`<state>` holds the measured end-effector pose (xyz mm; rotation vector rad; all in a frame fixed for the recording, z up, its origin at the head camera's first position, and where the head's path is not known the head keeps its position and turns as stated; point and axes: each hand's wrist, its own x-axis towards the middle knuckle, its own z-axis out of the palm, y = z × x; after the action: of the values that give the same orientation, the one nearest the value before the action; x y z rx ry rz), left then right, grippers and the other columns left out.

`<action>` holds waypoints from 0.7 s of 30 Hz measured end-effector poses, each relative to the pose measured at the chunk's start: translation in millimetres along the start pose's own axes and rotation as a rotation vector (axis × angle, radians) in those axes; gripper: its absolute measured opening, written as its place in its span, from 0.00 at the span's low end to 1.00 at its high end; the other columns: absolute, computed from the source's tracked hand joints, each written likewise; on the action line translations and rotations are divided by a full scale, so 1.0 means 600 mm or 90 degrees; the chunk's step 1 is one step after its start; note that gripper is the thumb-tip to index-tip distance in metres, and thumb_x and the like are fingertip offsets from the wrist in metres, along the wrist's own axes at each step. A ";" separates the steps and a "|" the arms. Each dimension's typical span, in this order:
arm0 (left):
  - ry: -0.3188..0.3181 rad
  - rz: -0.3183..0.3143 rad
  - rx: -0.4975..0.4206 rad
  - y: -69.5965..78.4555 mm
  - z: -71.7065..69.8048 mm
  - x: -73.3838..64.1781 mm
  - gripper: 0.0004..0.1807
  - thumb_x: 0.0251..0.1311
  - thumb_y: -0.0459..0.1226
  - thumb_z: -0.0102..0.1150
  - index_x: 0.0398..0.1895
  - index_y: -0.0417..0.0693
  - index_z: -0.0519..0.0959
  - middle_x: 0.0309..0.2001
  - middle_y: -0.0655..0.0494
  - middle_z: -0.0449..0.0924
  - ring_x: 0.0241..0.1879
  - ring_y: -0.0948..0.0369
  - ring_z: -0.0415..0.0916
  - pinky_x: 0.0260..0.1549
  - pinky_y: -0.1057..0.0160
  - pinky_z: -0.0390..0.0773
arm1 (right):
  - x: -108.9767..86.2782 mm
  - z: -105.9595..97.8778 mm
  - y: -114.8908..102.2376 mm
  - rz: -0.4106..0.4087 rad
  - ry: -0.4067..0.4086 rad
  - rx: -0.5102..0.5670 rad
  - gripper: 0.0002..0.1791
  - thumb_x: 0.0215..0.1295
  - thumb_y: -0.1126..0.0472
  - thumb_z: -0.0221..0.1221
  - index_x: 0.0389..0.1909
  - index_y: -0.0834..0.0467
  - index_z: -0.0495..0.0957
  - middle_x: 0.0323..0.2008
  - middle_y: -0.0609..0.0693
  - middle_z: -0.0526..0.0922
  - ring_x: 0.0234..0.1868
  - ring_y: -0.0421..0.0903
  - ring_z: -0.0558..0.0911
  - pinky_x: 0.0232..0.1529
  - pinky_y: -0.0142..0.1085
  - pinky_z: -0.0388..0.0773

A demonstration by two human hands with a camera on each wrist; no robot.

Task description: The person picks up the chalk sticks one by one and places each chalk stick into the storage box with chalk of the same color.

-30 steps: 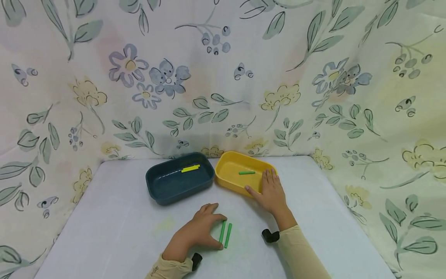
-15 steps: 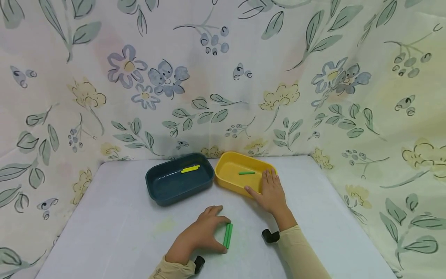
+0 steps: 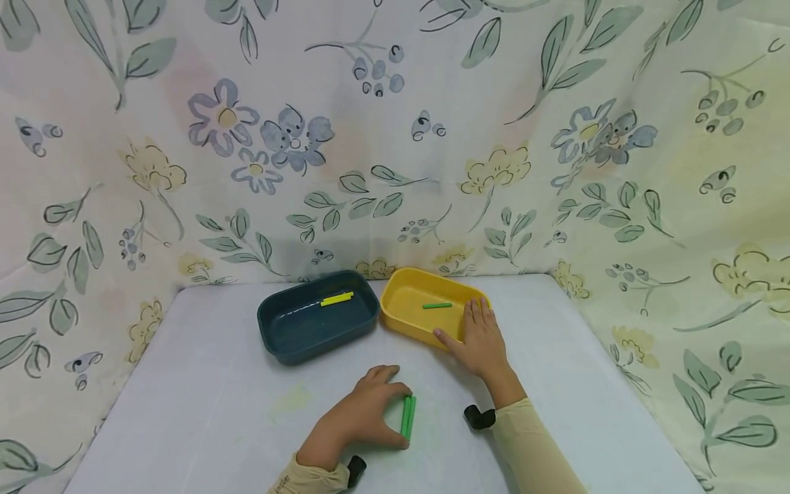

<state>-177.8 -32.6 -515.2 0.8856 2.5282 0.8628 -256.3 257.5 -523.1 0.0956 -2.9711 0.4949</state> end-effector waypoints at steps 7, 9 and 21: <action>0.002 0.000 -0.001 0.002 0.003 0.002 0.38 0.46 0.59 0.83 0.63 0.66 0.82 0.82 0.46 0.61 0.82 0.43 0.54 0.72 0.32 0.68 | 0.000 -0.001 0.001 0.000 0.000 -0.001 0.67 0.68 0.17 0.46 0.83 0.71 0.47 0.85 0.67 0.48 0.88 0.62 0.39 0.86 0.59 0.40; 0.003 0.001 -0.001 0.003 0.004 0.002 0.37 0.45 0.59 0.83 0.62 0.67 0.82 0.81 0.46 0.61 0.81 0.43 0.54 0.72 0.32 0.68 | 0.000 -0.001 0.001 0.000 0.000 -0.001 0.67 0.68 0.17 0.46 0.83 0.71 0.47 0.85 0.67 0.48 0.88 0.62 0.39 0.86 0.59 0.41; 0.008 0.004 0.000 0.001 0.006 0.007 0.35 0.44 0.60 0.83 0.58 0.68 0.82 0.80 0.47 0.62 0.81 0.43 0.54 0.71 0.32 0.69 | 0.000 0.000 0.002 -0.006 0.007 0.005 0.68 0.67 0.16 0.45 0.83 0.71 0.48 0.85 0.67 0.49 0.88 0.62 0.40 0.86 0.59 0.43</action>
<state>-179.0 -27.8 -518.2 0.8920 2.5376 0.8727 -256.2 258.9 -523.6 0.1069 -2.9566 0.5054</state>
